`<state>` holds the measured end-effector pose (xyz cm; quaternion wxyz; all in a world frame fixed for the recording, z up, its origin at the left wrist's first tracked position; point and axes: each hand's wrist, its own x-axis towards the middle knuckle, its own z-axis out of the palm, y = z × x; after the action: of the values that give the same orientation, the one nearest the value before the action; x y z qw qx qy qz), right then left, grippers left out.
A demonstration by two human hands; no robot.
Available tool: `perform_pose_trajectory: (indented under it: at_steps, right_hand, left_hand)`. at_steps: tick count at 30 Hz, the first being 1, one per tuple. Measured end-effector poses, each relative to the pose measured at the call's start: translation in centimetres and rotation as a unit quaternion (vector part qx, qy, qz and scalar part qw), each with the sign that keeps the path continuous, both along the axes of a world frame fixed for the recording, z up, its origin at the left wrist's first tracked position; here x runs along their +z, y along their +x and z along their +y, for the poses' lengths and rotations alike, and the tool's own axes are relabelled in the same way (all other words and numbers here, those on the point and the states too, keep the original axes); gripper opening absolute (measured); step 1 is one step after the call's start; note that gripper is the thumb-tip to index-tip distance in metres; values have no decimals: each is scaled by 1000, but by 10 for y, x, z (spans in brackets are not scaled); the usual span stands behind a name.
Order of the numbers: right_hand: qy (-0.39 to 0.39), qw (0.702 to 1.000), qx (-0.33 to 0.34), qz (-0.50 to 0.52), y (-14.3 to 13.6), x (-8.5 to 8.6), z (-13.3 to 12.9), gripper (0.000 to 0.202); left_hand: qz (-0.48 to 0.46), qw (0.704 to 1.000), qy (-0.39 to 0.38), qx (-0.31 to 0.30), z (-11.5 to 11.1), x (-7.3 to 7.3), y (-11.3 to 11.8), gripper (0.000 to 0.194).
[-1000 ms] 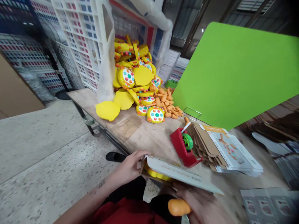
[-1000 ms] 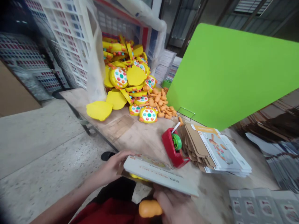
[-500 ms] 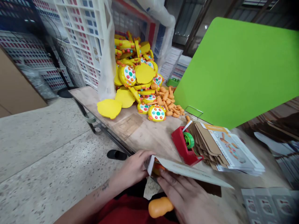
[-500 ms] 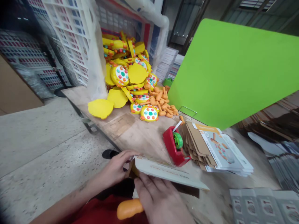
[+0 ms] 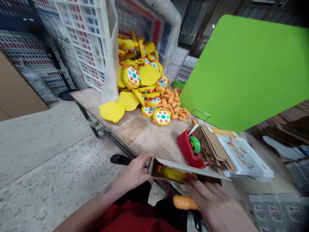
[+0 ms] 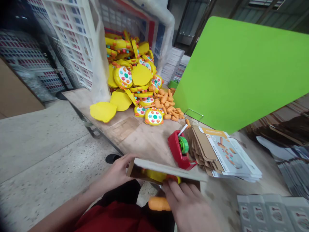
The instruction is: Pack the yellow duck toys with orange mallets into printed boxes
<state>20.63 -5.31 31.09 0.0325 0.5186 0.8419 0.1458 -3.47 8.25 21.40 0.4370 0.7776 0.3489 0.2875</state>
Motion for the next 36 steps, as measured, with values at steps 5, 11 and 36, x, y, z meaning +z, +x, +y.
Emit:
perform_pose_trajectory:
  at_steps: [5, 11, 36]
  right_hand:
    - [-2, 1000, 20, 1, 8, -14, -15, 61]
    - [12, 999, 49, 2, 25, -17, -24, 63]
    - [-6, 994, 65, 90, 20, 7, -14, 39]
  left_hand:
    - [-33, 999, 24, -17, -8, 0, -2, 45]
    - [-27, 998, 34, -37, -13, 0, 0, 51]
    - [14, 1000, 2, -24, -13, -4, 8, 50]
